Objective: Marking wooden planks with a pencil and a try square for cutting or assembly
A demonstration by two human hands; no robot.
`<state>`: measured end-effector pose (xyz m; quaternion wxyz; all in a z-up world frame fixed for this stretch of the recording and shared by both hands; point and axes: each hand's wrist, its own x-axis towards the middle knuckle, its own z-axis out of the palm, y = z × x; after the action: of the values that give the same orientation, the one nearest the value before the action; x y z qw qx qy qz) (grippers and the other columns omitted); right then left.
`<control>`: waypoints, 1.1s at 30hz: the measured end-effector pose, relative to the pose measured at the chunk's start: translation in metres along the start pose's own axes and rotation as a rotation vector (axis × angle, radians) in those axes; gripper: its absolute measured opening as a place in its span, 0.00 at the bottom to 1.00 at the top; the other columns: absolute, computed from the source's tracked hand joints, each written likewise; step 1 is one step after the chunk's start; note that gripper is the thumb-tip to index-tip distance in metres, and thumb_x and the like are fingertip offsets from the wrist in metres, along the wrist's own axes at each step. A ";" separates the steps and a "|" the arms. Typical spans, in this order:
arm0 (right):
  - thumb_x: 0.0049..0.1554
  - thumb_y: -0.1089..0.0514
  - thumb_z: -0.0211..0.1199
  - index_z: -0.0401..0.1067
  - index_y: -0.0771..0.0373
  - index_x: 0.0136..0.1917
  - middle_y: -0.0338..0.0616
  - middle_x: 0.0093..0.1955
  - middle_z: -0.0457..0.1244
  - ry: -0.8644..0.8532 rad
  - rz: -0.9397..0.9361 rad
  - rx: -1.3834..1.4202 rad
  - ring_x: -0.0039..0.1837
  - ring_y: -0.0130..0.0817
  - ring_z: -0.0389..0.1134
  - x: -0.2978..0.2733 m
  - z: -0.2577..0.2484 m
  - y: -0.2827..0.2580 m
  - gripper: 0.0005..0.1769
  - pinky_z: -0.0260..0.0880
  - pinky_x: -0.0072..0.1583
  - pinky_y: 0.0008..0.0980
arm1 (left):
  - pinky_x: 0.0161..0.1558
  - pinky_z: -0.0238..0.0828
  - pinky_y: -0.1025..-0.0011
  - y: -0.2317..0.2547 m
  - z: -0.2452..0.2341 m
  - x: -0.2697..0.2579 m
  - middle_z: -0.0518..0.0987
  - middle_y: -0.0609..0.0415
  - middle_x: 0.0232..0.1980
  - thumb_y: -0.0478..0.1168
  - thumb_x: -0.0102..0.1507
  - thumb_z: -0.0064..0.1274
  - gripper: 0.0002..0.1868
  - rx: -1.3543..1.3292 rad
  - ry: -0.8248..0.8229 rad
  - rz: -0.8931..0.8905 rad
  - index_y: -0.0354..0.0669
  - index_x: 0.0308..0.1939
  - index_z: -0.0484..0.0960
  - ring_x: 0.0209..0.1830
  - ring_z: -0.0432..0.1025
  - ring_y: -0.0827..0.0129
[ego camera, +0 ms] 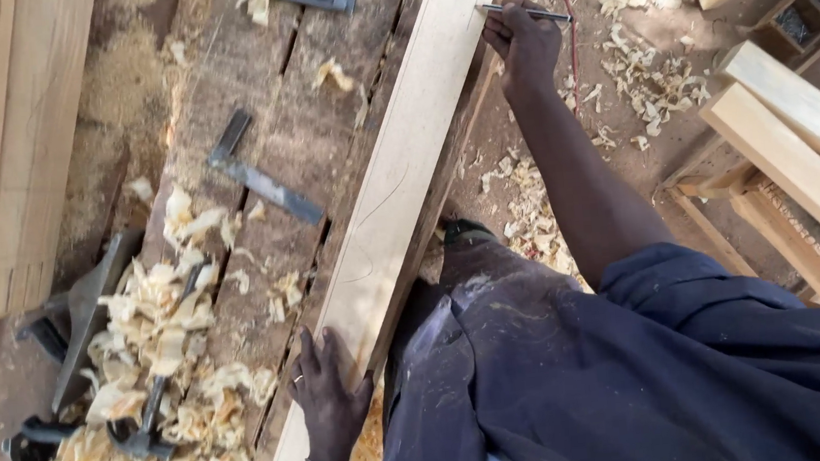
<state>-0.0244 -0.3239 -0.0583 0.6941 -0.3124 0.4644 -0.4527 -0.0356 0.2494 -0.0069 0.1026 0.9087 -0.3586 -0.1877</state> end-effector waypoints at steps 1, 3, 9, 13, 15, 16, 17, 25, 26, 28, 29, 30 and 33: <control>0.53 0.63 0.64 0.76 0.66 0.44 0.50 0.38 0.72 0.006 -0.007 0.003 0.43 0.39 0.76 0.022 0.004 -0.005 0.06 0.84 0.50 0.41 | 0.59 0.57 0.32 0.012 0.000 0.013 0.44 0.42 0.86 0.60 0.56 0.58 0.54 -0.010 -0.011 -0.010 0.55 0.82 0.49 0.73 0.56 0.35; 0.52 0.63 0.64 0.75 0.66 0.44 0.49 0.37 0.71 0.014 -0.019 0.008 0.42 0.37 0.75 0.079 0.003 -0.006 0.06 0.83 0.49 0.40 | 0.55 0.60 0.31 0.036 0.001 0.040 0.44 0.41 0.86 0.59 0.57 0.59 0.53 -0.021 -0.021 -0.013 0.55 0.81 0.50 0.73 0.56 0.34; 0.52 0.59 0.67 0.77 0.67 0.43 0.53 0.38 0.74 -0.072 -0.108 0.023 0.43 0.44 0.79 0.236 0.016 -0.026 0.08 0.85 0.49 0.46 | 0.68 0.47 0.34 0.103 0.013 0.136 0.39 0.44 0.87 0.58 0.51 0.62 0.60 -0.015 0.013 0.007 0.56 0.82 0.47 0.77 0.53 0.39; 0.45 0.67 0.62 0.74 0.65 0.36 0.50 0.31 0.70 0.023 -0.080 0.033 0.35 0.40 0.74 0.283 0.041 -0.059 0.03 0.83 0.45 0.42 | 0.73 0.44 0.37 0.156 0.014 0.195 0.44 0.40 0.85 0.58 0.53 0.68 0.62 -0.041 0.020 0.004 0.57 0.82 0.46 0.81 0.48 0.41; 0.45 0.67 0.61 0.74 0.62 0.36 0.46 0.29 0.68 0.015 -0.089 0.011 0.35 0.38 0.72 0.305 0.047 -0.064 0.03 0.81 0.45 0.42 | 0.74 0.42 0.39 0.184 0.010 0.225 0.45 0.39 0.85 0.58 0.54 0.67 0.60 -0.071 0.063 0.033 0.55 0.82 0.46 0.81 0.48 0.43; 0.45 0.68 0.59 0.73 0.60 0.35 0.45 0.28 0.68 0.015 -0.106 0.005 0.33 0.37 0.71 0.316 0.049 -0.063 0.05 0.81 0.43 0.41 | 0.71 0.47 0.36 0.198 0.005 0.239 0.45 0.37 0.84 0.56 0.54 0.68 0.59 -0.096 0.067 0.034 0.53 0.82 0.48 0.79 0.51 0.41; 0.45 0.69 0.56 0.72 0.57 0.34 0.43 0.27 0.68 0.015 -0.123 -0.002 0.31 0.36 0.70 0.326 0.050 -0.062 0.08 0.81 0.41 0.41 | 0.68 0.51 0.33 0.213 0.001 0.253 0.45 0.35 0.84 0.55 0.55 0.68 0.58 -0.123 0.070 0.035 0.51 0.81 0.49 0.77 0.55 0.38; 0.45 0.65 0.63 0.73 0.63 0.35 0.48 0.31 0.70 -0.058 -0.067 -0.040 0.35 0.37 0.74 0.257 0.053 -0.061 0.01 0.82 0.43 0.39 | 0.71 0.48 0.38 0.283 0.002 0.341 0.47 0.31 0.82 0.53 0.54 0.65 0.55 -0.158 0.107 0.023 0.45 0.80 0.53 0.79 0.51 0.38; 0.44 0.68 0.61 0.74 0.66 0.33 0.50 0.31 0.71 -0.035 -0.029 -0.025 0.35 0.38 0.76 0.249 0.050 -0.054 0.02 0.85 0.43 0.41 | 0.73 0.48 0.43 0.290 0.002 0.349 0.46 0.29 0.82 0.51 0.55 0.64 0.54 -0.188 0.102 0.014 0.43 0.80 0.53 0.82 0.46 0.40; 0.48 0.65 0.62 0.74 0.65 0.37 0.50 0.34 0.72 -0.079 -0.037 -0.025 0.37 0.39 0.77 0.234 0.039 -0.040 0.02 0.84 0.43 0.40 | 0.72 0.49 0.40 0.297 0.002 0.360 0.45 0.28 0.82 0.50 0.55 0.67 0.56 -0.211 0.110 0.015 0.44 0.80 0.51 0.80 0.48 0.37; 0.53 0.61 0.62 0.75 0.63 0.40 0.51 0.36 0.73 -0.126 -0.041 -0.029 0.38 0.40 0.78 0.223 0.034 -0.030 0.03 0.83 0.44 0.39 | 0.71 0.50 0.38 0.299 0.003 0.363 0.43 0.28 0.82 0.49 0.55 0.70 0.57 -0.236 0.118 0.010 0.45 0.80 0.50 0.79 0.51 0.34; 0.53 0.61 0.62 0.75 0.63 0.40 0.51 0.36 0.73 -0.126 -0.037 -0.028 0.38 0.40 0.78 0.201 0.032 -0.033 0.03 0.83 0.44 0.39 | 0.71 0.50 0.38 0.296 0.005 0.364 0.43 0.28 0.82 0.49 0.55 0.70 0.57 -0.234 0.117 0.007 0.45 0.80 0.50 0.79 0.51 0.34; 0.51 0.62 0.63 0.75 0.64 0.40 0.51 0.36 0.74 -0.085 -0.023 -0.096 0.37 0.37 0.77 0.139 0.020 -0.031 0.04 0.86 0.45 0.38 | 0.71 0.48 0.34 0.273 0.017 0.367 0.45 0.28 0.82 0.59 0.56 0.73 0.60 -0.243 0.144 0.066 0.44 0.80 0.51 0.80 0.48 0.33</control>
<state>0.0054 -0.4635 -0.0748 0.6921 -0.3695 0.4522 -0.4242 0.0363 -0.2019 -0.0327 0.2434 0.8883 -0.3548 -0.1607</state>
